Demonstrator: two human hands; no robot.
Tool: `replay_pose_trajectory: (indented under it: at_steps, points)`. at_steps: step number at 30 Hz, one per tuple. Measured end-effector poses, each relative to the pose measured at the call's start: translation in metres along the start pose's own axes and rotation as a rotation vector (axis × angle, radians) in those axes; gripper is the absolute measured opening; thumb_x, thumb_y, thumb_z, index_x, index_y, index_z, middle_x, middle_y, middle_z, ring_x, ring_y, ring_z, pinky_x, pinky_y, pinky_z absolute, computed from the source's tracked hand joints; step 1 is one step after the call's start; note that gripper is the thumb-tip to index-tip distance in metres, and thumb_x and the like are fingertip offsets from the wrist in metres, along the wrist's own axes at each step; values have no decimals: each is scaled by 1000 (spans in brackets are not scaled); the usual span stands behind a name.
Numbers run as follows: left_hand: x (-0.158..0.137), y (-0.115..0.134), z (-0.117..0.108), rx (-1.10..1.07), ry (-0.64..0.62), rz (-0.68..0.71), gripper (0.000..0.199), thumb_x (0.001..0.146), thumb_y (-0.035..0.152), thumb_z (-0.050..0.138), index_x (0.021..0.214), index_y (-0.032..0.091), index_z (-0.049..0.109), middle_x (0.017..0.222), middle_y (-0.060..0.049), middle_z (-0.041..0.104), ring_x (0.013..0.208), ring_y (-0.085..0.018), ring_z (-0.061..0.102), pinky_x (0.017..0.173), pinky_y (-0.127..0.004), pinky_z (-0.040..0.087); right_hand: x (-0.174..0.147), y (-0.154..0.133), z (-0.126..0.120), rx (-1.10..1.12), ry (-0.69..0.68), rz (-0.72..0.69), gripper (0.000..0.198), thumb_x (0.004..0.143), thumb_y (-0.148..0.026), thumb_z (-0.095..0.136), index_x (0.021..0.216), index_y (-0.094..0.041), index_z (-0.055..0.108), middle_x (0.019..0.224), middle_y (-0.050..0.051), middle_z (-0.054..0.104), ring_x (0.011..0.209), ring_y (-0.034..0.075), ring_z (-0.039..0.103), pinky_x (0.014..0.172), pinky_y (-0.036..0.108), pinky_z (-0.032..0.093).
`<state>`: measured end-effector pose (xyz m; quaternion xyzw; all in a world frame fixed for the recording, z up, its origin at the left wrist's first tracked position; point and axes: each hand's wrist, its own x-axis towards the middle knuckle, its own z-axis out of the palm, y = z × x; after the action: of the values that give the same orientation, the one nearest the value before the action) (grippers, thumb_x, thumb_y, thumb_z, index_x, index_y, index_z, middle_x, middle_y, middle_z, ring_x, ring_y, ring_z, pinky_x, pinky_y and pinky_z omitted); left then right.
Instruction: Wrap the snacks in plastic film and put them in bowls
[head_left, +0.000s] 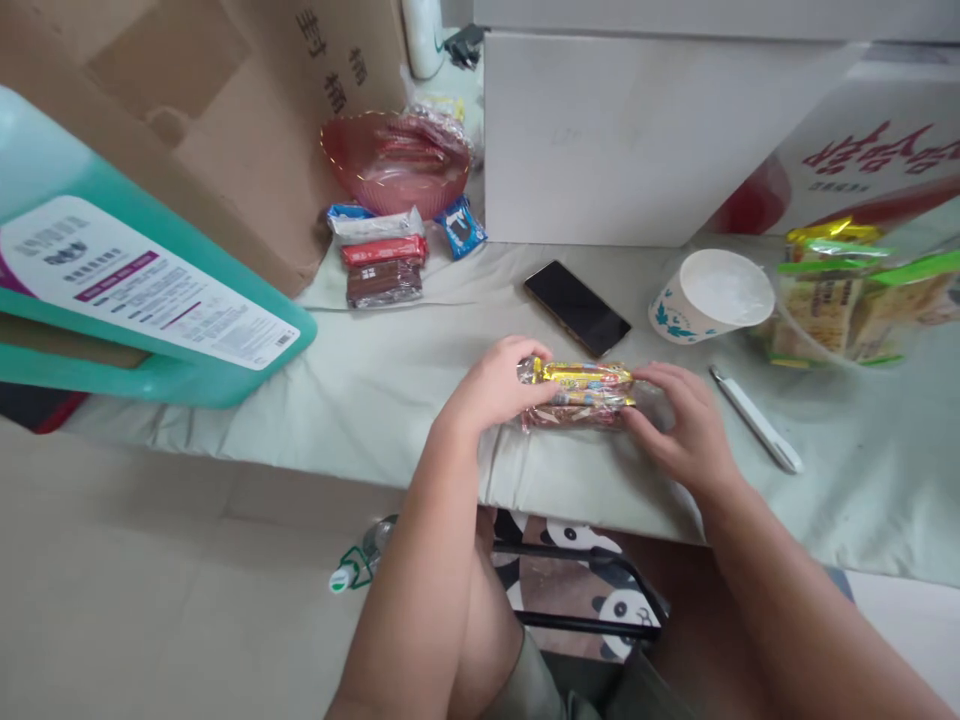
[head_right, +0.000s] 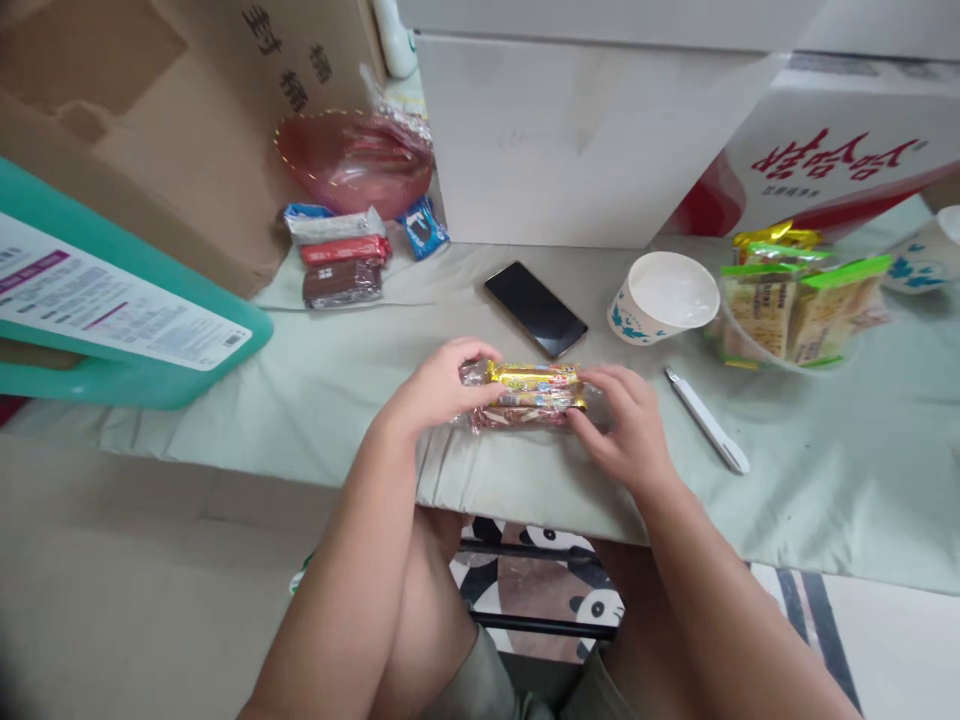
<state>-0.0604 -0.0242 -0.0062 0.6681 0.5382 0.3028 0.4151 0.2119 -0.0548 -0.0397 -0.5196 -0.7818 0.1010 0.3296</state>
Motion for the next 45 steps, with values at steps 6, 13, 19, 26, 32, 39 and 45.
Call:
replay_pose_trajectory:
  at_steps: [6,13,19,26,32,39,45]
  points:
    - [4,3,0,-15,86,-84,11,84,27,63,79,20,70,82,-2,71,73,-16,61,72,-30,47,0,-9,-11,-126,94,-83,7,87,-26,64,85,-26,71,90,6,69,85,24,67,83,44,50]
    - [7,12,1,-72,197,-139,22,85,36,64,72,20,59,65,3,59,58,-11,47,58,-26,37,-4,-13,-25,-40,174,-139,9,87,-18,61,85,-25,65,74,1,70,76,21,69,79,41,47]
    - [8,11,4,-73,158,-103,29,86,42,62,69,20,54,60,4,49,56,-11,40,55,-26,31,-5,-18,-32,-50,157,-91,19,89,-21,54,73,-25,64,52,-3,58,50,16,55,72,40,45]
    - [11,7,0,-46,354,-144,28,84,35,63,63,20,51,51,6,42,51,-10,34,53,-26,28,-13,-36,-48,61,34,-101,15,92,-17,58,84,-24,68,57,-2,65,48,13,58,50,27,43]
    - [17,3,1,-206,683,-158,25,79,29,65,61,20,51,46,8,36,44,-7,30,46,-24,22,-19,-33,-45,91,-616,-171,30,101,-26,46,95,-22,76,69,2,74,60,14,67,60,26,45]
    - [-5,8,-30,-835,290,-62,55,80,73,54,56,26,39,36,10,3,32,-10,14,40,-28,23,-17,-27,-42,81,-542,37,34,101,-31,44,99,-22,77,84,4,79,68,18,72,63,28,50]
    - [4,4,-24,-708,360,2,39,76,63,68,78,24,59,56,4,49,53,-12,49,55,-27,42,-16,-26,-25,50,-135,55,32,94,-26,54,120,-18,71,89,8,71,80,21,70,72,34,57]
